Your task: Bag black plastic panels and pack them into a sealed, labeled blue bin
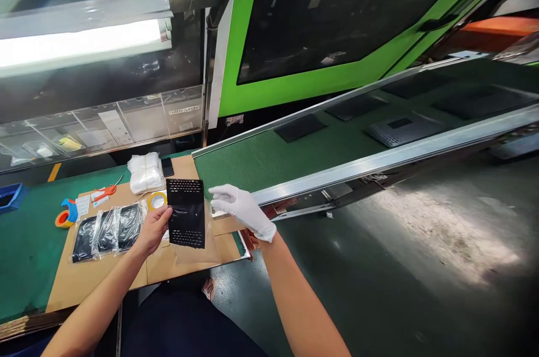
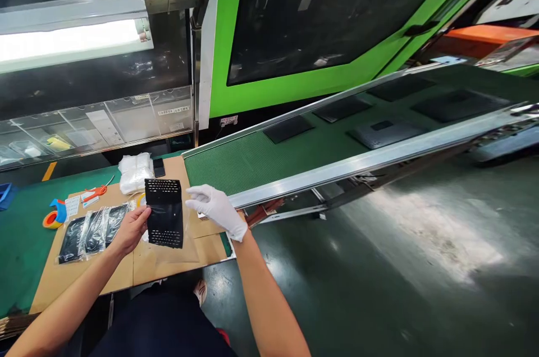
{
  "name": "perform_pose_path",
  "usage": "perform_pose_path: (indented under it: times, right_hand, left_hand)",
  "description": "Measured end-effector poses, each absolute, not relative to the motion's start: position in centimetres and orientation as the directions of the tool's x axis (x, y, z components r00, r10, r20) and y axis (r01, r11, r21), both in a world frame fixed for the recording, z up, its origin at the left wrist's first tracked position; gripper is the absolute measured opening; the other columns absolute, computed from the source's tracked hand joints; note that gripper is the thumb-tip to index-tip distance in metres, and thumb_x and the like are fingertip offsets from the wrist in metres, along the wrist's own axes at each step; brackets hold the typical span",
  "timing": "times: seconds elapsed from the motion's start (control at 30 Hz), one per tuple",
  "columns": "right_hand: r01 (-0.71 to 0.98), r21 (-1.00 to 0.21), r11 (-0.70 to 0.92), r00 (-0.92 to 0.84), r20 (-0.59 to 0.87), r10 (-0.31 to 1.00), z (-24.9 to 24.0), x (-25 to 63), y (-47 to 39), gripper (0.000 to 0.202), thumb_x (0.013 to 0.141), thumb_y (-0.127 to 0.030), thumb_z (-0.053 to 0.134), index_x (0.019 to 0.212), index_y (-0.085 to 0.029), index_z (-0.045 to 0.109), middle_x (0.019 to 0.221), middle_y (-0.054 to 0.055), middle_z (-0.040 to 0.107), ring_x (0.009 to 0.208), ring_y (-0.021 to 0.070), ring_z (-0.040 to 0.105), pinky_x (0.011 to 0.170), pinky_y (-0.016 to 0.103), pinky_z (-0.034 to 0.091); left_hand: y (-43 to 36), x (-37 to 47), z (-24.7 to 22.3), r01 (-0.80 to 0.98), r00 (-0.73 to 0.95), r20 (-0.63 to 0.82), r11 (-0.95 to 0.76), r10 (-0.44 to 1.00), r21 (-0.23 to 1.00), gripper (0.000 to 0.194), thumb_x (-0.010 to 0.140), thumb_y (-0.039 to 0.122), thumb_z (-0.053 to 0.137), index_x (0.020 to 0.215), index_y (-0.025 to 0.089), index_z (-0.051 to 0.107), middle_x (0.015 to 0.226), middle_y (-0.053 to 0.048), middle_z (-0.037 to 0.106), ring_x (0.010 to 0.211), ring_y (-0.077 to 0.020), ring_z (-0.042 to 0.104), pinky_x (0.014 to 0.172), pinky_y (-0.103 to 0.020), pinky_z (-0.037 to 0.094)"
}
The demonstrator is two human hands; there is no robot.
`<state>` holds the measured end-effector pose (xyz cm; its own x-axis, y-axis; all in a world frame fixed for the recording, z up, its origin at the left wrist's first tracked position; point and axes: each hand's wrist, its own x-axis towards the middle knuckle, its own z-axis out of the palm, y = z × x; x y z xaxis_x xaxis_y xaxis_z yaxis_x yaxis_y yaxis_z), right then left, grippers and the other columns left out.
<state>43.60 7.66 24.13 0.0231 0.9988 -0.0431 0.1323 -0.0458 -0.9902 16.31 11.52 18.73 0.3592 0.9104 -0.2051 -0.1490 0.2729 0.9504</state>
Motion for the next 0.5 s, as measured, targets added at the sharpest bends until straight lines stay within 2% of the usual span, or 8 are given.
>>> perform_pose_path:
  times: [0.1, 0.2, 0.27, 0.37, 0.5]
  right_hand:
    - [0.228, -0.974, 0.013, -0.036, 0.005, 0.999, 24.0, 43.7, 7.2, 0.047, 0.07, -0.039, 0.085, 0.113, -0.021, 0.075, 0.099, 0.003, 0.071, 0.082, 0.0153, 0.064, 0.078, 0.032, 0.057]
    - [0.294, -0.956, 0.0, -0.066, -0.02, 0.998, 24.5, 42.3, 7.6, 0.053, 0.07, -0.036, 0.086, 0.118, -0.02, 0.073, 0.096, 0.003, 0.073, 0.082, 0.0161, 0.065, 0.08, 0.032, 0.057]
    - [0.307, -0.952, -0.014, -0.074, -0.039, 0.997, 24.9, 40.7, 8.2, 0.044, 0.072, -0.038, 0.083, 0.111, -0.019, 0.074, 0.092, 0.003, 0.073, 0.08, 0.0164, 0.065, 0.078, 0.032, 0.057]
    - [0.33, -0.943, 0.031, -0.086, 0.003, 0.996, 25.4, 37.8, 9.5, 0.023, 0.081, -0.042, 0.074, 0.086, -0.02, 0.075, 0.087, 0.003, 0.074, 0.081, 0.0176, 0.067, 0.08, 0.032, 0.056]
    - [0.333, -0.937, 0.107, -0.088, 0.082, 0.993, 25.4, 33.2, 11.6, 0.024, 0.083, -0.046, 0.072, 0.079, -0.022, 0.072, 0.083, 0.002, 0.074, 0.081, 0.019, 0.068, 0.08, 0.032, 0.055]
  left_hand:
    - [11.5, 15.7, 18.7, -0.175, 0.339, -0.215, 0.286, 0.916, 0.942, 0.043, 0.076, 0.056, 0.085, 0.085, 0.015, 0.076, 0.078, -0.002, 0.067, 0.069, -0.0121, 0.053, 0.06, -0.021, 0.041]
    - [11.8, 14.6, 18.8, -0.184, 0.316, -0.223, 0.291, 0.922, 0.939, 0.043, 0.074, 0.057, 0.086, 0.084, 0.016, 0.076, 0.073, -0.001, 0.065, 0.061, -0.0097, 0.048, 0.052, -0.02, 0.034]
    - [12.2, 13.5, 19.0, -0.206, 0.316, -0.202, 0.275, 0.927, 0.939, 0.044, 0.073, 0.058, 0.086, 0.086, 0.017, 0.078, 0.073, -0.001, 0.066, 0.061, -0.0104, 0.05, 0.053, -0.021, 0.037]
    - [12.9, 11.2, 19.3, -0.24, 0.325, -0.162, 0.247, 0.932, 0.939, 0.045, 0.073, 0.058, 0.086, 0.09, 0.018, 0.08, 0.079, -0.004, 0.071, 0.07, -0.0146, 0.058, 0.064, -0.025, 0.048]
    - [13.8, 6.9, 19.2, -0.242, 0.297, -0.151, 0.227, 0.943, 0.943, 0.048, 0.076, 0.06, 0.083, 0.1, 0.017, 0.081, 0.082, -0.006, 0.075, 0.074, -0.0176, 0.063, 0.068, -0.028, 0.05]
